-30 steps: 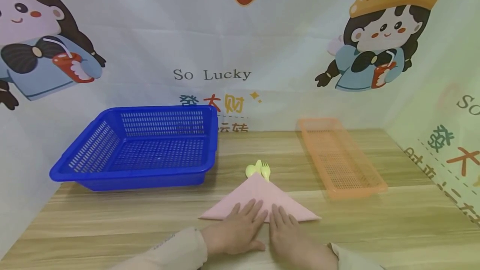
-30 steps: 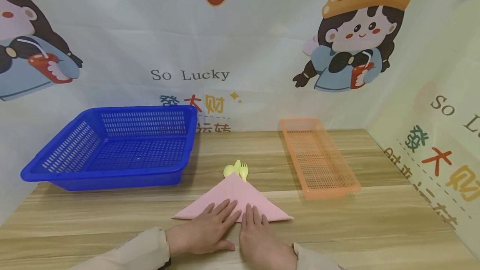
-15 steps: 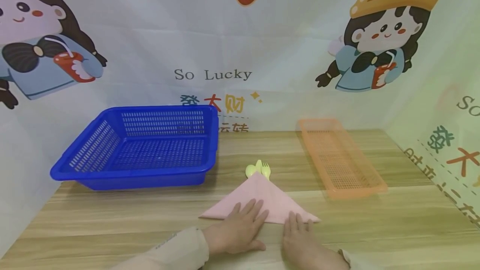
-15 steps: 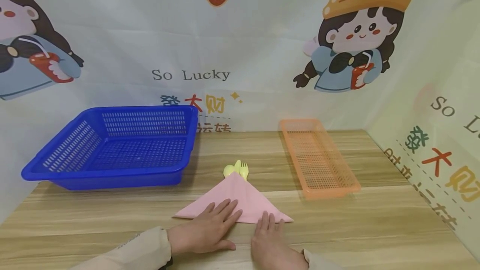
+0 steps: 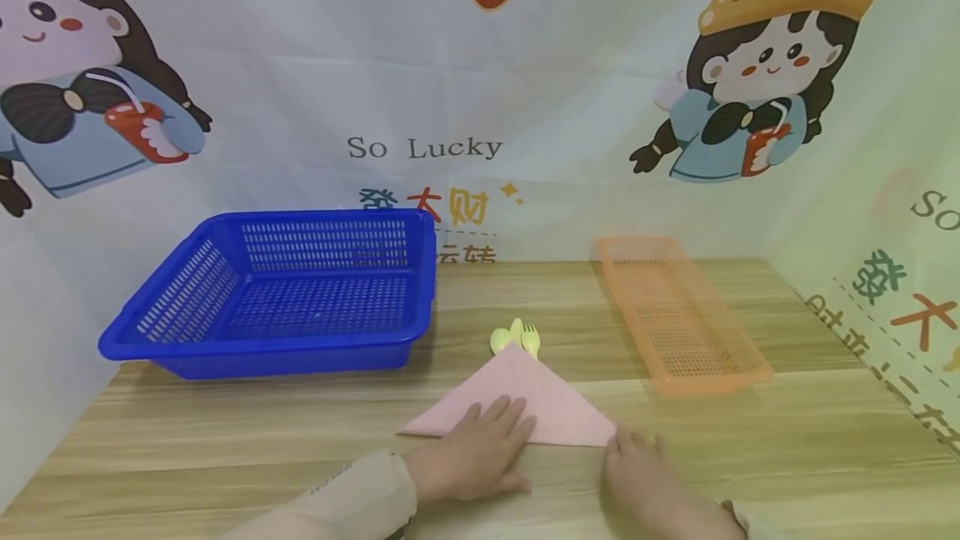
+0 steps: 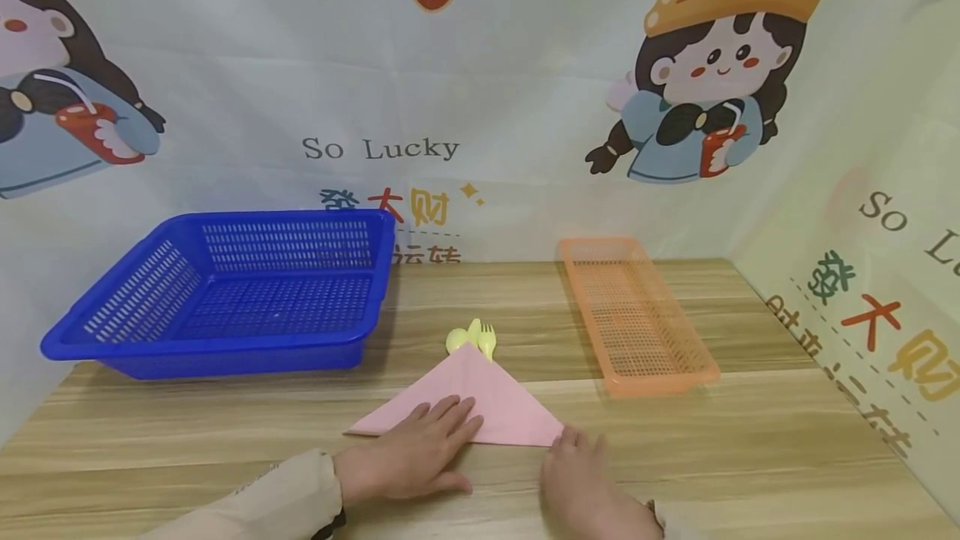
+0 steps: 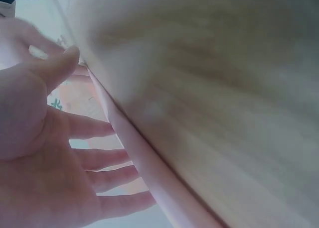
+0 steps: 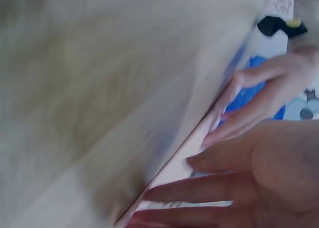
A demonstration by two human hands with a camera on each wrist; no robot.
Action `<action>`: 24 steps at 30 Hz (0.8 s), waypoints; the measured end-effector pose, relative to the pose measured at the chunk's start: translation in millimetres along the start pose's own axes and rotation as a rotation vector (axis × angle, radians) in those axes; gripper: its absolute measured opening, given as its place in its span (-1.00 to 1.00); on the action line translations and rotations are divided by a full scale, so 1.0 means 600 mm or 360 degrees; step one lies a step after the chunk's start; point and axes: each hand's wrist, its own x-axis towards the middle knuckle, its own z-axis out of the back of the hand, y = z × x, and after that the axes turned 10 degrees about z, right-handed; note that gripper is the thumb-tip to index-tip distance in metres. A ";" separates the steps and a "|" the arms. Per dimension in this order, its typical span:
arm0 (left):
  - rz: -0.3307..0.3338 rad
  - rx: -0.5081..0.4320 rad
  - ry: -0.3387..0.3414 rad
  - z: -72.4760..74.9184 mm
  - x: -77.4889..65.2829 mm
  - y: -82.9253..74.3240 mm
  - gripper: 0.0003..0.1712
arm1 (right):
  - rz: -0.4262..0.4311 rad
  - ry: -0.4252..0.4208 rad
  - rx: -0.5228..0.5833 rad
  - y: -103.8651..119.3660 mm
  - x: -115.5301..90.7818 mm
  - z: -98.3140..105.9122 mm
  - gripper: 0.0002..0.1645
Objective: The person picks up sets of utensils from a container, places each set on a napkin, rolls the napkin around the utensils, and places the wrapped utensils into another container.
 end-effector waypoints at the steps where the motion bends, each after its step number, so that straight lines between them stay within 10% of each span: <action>1: -0.0009 0.0007 -0.0013 0.000 0.002 0.001 -0.18 | 0.0016 -0.0101 -0.0005 -0.004 0.003 0.001 -0.75; 6: -0.0057 0.0049 -0.0092 0.000 0.012 0.005 -0.19 | 0.0044 -0.0442 -0.0013 -0.019 0.021 0.010 -0.63; 14: -0.0106 0.0074 -0.0160 0.005 0.021 0.006 -0.21 | 0.0003 -0.0378 0.0127 -0.028 0.051 0.021 -0.62; 24: -0.0056 0.0001 0.0062 0.002 0.019 0.006 -0.12 | -0.0138 -0.0224 0.0297 -0.030 0.082 0.028 -0.49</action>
